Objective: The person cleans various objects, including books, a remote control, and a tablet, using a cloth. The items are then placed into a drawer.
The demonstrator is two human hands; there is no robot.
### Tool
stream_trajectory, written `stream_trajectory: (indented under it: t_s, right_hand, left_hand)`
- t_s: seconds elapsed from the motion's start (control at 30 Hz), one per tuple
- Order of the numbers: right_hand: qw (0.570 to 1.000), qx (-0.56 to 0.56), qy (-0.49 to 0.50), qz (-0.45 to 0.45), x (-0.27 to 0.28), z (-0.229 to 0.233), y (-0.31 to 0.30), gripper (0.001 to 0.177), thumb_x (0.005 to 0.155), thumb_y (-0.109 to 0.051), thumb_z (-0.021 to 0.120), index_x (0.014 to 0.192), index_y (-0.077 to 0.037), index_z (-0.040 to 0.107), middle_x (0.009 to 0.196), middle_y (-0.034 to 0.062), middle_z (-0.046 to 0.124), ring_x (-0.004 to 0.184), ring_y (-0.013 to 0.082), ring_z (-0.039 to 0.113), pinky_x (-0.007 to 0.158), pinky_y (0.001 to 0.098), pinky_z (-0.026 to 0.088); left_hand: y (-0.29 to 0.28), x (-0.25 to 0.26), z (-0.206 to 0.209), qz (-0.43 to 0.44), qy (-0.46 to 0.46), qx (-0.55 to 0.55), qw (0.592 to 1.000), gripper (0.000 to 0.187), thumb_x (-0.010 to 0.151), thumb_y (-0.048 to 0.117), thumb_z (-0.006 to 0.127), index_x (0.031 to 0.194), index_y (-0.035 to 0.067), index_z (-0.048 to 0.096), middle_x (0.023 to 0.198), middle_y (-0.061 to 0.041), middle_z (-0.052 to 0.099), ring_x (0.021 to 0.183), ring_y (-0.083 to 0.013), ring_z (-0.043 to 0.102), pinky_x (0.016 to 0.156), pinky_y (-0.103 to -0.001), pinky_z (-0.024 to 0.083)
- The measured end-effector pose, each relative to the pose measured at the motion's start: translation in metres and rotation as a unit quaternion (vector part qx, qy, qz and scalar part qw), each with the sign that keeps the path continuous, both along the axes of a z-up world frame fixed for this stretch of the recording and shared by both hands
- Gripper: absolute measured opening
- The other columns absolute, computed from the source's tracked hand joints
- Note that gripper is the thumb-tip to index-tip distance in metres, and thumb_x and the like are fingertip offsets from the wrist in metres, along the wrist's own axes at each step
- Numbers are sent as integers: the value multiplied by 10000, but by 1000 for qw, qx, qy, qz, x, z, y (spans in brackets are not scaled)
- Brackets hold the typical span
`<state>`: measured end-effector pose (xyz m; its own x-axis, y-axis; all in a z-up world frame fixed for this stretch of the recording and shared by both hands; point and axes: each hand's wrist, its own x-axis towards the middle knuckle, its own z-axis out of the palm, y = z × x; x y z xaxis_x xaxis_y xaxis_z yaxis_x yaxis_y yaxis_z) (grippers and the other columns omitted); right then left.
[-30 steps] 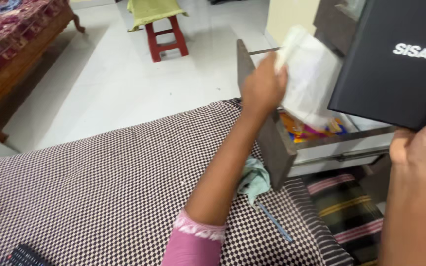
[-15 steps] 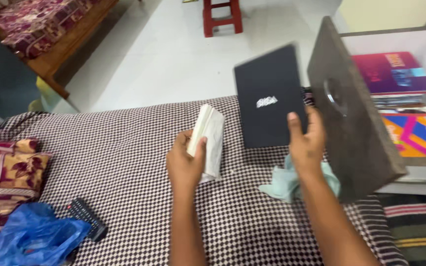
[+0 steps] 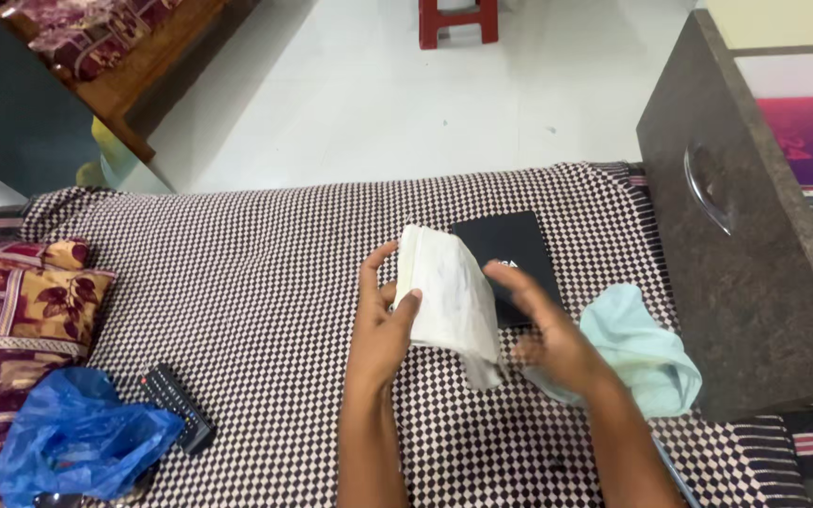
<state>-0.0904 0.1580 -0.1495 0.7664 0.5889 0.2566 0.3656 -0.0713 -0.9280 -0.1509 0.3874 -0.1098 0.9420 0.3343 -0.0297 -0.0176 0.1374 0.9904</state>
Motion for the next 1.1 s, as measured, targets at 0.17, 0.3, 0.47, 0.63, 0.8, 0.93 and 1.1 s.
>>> stream_trajectory:
  t_s: [0.17, 0.3, 0.47, 0.63, 0.8, 0.93, 1.1]
  right_hand:
    - [969, -184, -137, -93, -31, 32, 28, 733, 900, -250, 672, 1563, -169, 369, 1415, 195, 607, 1161, 335, 682, 939, 415, 564]
    - [958, -158, 27, -238, -9, 5, 13, 527, 993, -223, 581, 1514, -197, 508, 1171, 148, 766, 940, 245, 789, 839, 363, 615]
    - [918, 208, 281, -188, 34, -37, -11, 589, 957, -226, 587, 1501, -83, 412, 1250, 164, 711, 1060, 236, 714, 873, 368, 601]
    - [934, -155, 204, -247, 34, -38, -15, 574, 987, -397, 565, 1490, -132, 489, 1255, 197, 719, 1116, 310, 714, 957, 446, 563]
    - [820, -496, -66, -278, 23, -13, -58, 727, 797, -525, 788, 1425, -246, 550, 1414, 109, 588, 1317, 354, 516, 1087, 505, 441]
    - [769, -577, 112, -250, 32, -20, -77, 812, 651, -357, 935, 1386, -336, 591, 1488, 90, 494, 1337, 356, 479, 1076, 468, 459]
    - [827, -460, 80, -314, 32, -20, -77, 377, 787, -124, 754, 1148, -224, 797, 1208, 167, 689, 1039, 335, 713, 925, 414, 568]
  left_hand:
    - [-9, 16, -27, -14, -61, -163, 985, 663, 969, -4, 542, 1555, 173, 288, 1150, -210, 704, 911, -213, 690, 711, -340, 560]
    - [-12, 30, -45, 10, -72, -143, 987, 709, 988, 159, 593, 1575, 216, 198, 1224, -192, 687, 984, -246, 666, 866, -408, 538]
    - [-10, 58, -90, 7, -47, 177, 983, 688, 1001, 219, 709, 1540, 8, 338, 1423, -284, 486, 1256, -366, 477, 1014, -506, 437]
    - [-27, 79, -131, -122, 26, -173, 977, 407, 998, 182, 518, 1369, 17, 538, 1122, -180, 734, 915, -225, 720, 784, -358, 602]
    - [-35, 92, -165, -41, 47, -118, 991, 311, 1061, 173, 528, 1318, 0, 515, 1069, -203, 739, 853, -180, 726, 710, -287, 593]
    - [-36, 91, -166, -21, 50, -38, 998, 368, 1042, 136, 555, 1371, 10, 450, 1093, -227, 748, 891, -216, 739, 742, -311, 597]
    - [-29, 87, -154, -101, 67, -3, 993, 618, 941, 0, 588, 1480, 58, 292, 1353, -237, 602, 1196, -286, 639, 958, -356, 562]
